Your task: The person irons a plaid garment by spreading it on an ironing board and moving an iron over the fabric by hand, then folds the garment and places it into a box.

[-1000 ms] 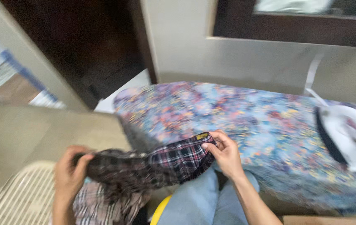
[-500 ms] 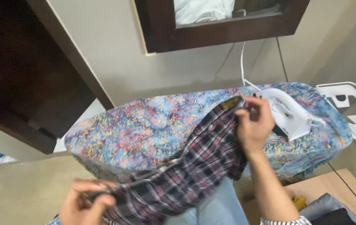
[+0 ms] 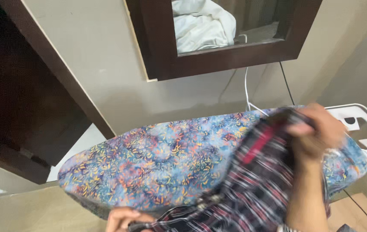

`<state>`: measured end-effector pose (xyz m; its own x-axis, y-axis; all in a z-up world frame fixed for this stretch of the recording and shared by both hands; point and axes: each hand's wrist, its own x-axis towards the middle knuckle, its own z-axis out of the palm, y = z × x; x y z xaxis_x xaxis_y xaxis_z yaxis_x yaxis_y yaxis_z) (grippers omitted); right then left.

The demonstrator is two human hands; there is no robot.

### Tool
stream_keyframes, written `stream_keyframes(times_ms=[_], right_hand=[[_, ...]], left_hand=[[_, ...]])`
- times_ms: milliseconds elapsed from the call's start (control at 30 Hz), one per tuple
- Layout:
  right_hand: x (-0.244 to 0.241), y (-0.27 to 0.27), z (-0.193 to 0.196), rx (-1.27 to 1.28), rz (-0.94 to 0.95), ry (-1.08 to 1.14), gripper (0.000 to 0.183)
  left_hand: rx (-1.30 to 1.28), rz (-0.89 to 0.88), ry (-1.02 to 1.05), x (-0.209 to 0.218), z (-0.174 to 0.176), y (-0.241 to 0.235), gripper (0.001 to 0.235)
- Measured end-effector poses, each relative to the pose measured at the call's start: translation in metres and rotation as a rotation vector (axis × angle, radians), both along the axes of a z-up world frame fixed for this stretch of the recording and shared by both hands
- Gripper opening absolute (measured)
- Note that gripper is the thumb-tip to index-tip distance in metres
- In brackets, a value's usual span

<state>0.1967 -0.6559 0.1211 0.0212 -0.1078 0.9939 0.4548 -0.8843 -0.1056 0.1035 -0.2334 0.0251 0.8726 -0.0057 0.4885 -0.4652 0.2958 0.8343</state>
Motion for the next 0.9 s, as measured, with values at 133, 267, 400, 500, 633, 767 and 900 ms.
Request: stream_keyframes(times_ms=[133, 267, 400, 500, 633, 767, 900], right_hand=[[0.096, 0.085, 0.055, -0.389, 0.213, 0.165, 0.035], [0.169, 0.182, 0.041, -0.687, 0.587, 0.780, 0.054], [0.182, 0.156, -0.020, -0.667, 0.530, 0.984, 0.073], [0.169, 0.106, -0.036, -0.343, 0.355, 1.241, 0.062], [0.161, 0.030, -0.077, -0.120, -0.136, 1.537, 0.072], [0.127, 0.006, -0.116, 0.047, -0.511, 1.789, 0.090], [0.098, 0.020, -0.158, 0.014, -0.680, 1.774, 0.098]], left_hand=[[0.274, 0.135, 0.055, 0.027, -0.038, -0.006, 0.039], [0.568, 0.274, 0.086, 0.068, -0.079, 0.026, 0.038], [0.856, 0.459, 0.139, 0.090, -0.091, 0.050, 0.040], [0.998, 0.550, 0.196, 0.114, -0.053, 0.022, 0.043], [0.902, 0.456, 0.391, 0.230, -0.040, -0.015, 0.073], [1.050, 0.453, 0.810, 0.309, -0.102, -0.034, 0.109], [0.979, 0.462, 0.826, 0.299, -0.098, -0.036, 0.095]])
